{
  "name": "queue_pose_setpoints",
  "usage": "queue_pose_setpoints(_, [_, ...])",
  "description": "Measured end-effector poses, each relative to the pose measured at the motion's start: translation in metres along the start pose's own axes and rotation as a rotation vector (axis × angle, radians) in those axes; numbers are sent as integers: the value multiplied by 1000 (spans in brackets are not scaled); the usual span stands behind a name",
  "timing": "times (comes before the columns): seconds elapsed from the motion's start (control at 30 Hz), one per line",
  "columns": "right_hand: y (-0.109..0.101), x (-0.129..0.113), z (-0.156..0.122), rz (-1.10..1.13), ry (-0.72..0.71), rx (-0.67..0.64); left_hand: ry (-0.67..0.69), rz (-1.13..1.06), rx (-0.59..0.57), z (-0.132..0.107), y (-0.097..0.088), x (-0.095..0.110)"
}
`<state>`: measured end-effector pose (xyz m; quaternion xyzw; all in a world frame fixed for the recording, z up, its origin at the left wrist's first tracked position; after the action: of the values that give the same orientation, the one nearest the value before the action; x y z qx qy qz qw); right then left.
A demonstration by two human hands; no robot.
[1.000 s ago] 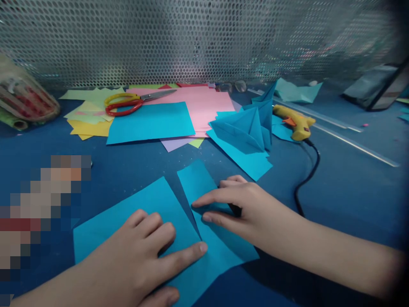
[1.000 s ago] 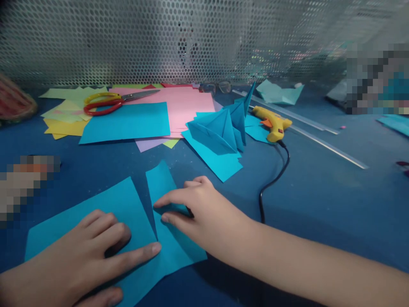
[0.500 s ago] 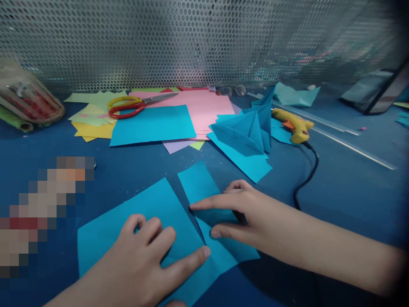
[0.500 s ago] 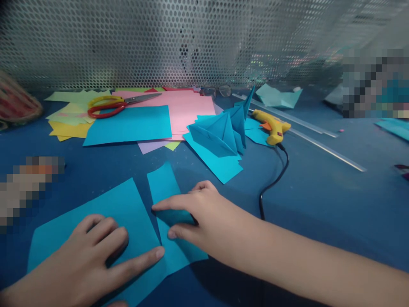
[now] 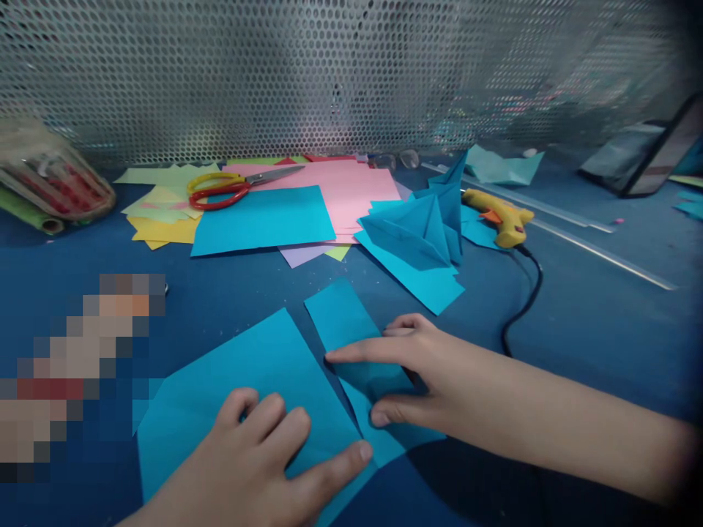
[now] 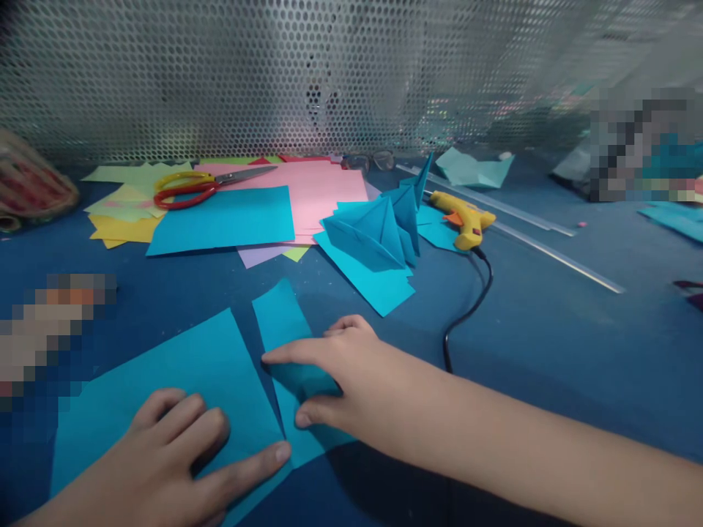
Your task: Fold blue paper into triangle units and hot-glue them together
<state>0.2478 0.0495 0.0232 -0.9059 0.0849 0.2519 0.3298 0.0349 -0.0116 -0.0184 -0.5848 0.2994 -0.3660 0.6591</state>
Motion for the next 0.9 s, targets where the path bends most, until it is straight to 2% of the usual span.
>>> queue_pose_setpoints(0.13, [1, 0, 0, 27, -5, -8, 38, 59, -123, 1, -8, 1])
queue_pose_setpoints(0.3, [1, 2, -2, 16, -34, -14, 35, 141, -185, 1, -15, 3])
queue_pose_setpoints(0.47, [1, -1, -4, -10, -86, 11, 38, 140, -149, 1, -15, 4])
queue_pose_setpoints(0.63, [3, -7, -7, -132, -122, 38, 76, 84, -28, 2, -5, 4])
queue_pose_setpoints(0.8, [1, -8, -8, -122, -28, -52, 88, 48, -1, 2, -3, 2])
queue_pose_setpoints(0.9, [-1, -10, -7, -103, 13, -79, 101, -19, -53, 4, -8, 1])
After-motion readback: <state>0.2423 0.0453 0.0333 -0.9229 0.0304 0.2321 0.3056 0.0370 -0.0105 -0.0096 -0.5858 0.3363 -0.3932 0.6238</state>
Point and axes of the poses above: each hand's wrist, its own z-axis towards the middle knuckle, its own y-axis out of the palm, x = y × z, the point moved 3 cm from there along z, towards the middle knuckle, and after that the axes turned 7 degrees about -x, right-handed, at the moved point
